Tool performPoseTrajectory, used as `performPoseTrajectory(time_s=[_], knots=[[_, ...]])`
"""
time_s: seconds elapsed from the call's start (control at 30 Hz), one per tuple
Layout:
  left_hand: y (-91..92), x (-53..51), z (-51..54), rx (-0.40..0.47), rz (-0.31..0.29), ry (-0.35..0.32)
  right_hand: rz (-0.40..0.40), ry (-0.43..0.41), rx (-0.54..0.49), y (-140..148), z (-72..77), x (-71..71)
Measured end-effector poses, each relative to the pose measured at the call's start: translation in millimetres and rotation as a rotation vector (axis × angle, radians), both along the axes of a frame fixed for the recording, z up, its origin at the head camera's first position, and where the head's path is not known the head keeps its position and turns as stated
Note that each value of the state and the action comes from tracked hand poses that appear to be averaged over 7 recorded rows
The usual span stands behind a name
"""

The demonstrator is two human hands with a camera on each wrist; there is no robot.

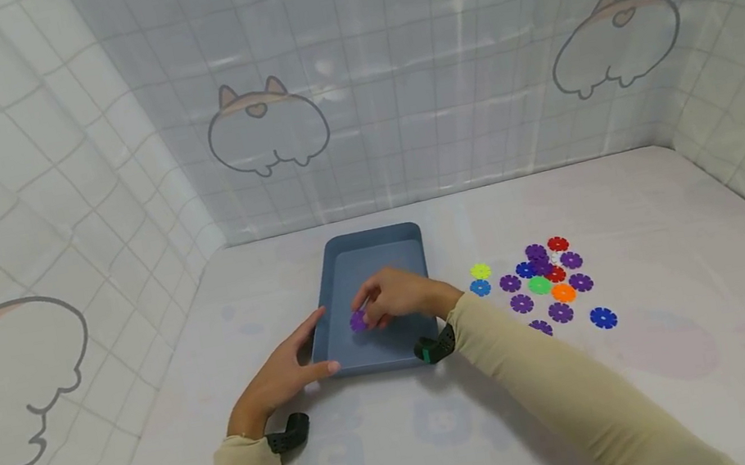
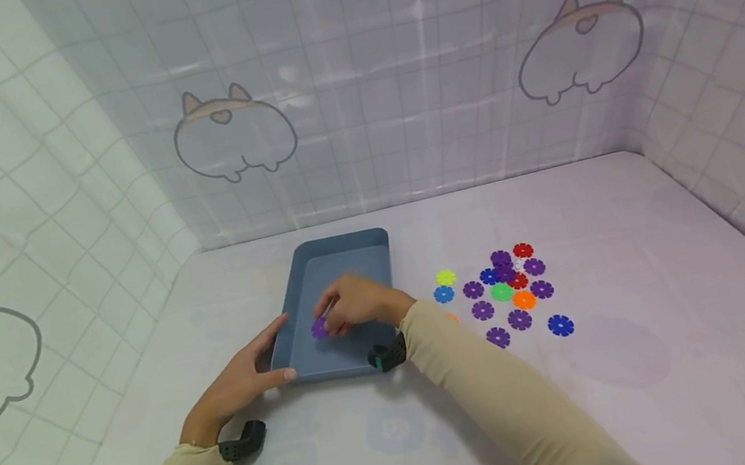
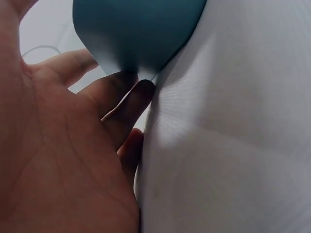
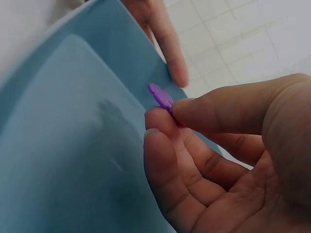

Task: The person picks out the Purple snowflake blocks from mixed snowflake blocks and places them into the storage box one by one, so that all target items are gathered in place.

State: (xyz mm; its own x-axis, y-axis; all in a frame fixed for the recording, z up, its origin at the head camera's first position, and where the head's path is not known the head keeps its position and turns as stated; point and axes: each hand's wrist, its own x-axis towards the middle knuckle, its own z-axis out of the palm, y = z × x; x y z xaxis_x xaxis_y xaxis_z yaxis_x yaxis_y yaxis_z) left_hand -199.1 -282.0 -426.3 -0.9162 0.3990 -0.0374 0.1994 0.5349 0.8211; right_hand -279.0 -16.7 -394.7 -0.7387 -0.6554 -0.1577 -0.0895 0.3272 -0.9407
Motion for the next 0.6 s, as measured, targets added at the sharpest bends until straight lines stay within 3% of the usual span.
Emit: performPoseTrajectory(time_s=[0.6], knots=[[-0.6, 1.1, 1.6, 0.003, -0.007, -0.01, 0.075, -0.006, 0.052, -17.0, -0.4, 9.0]])
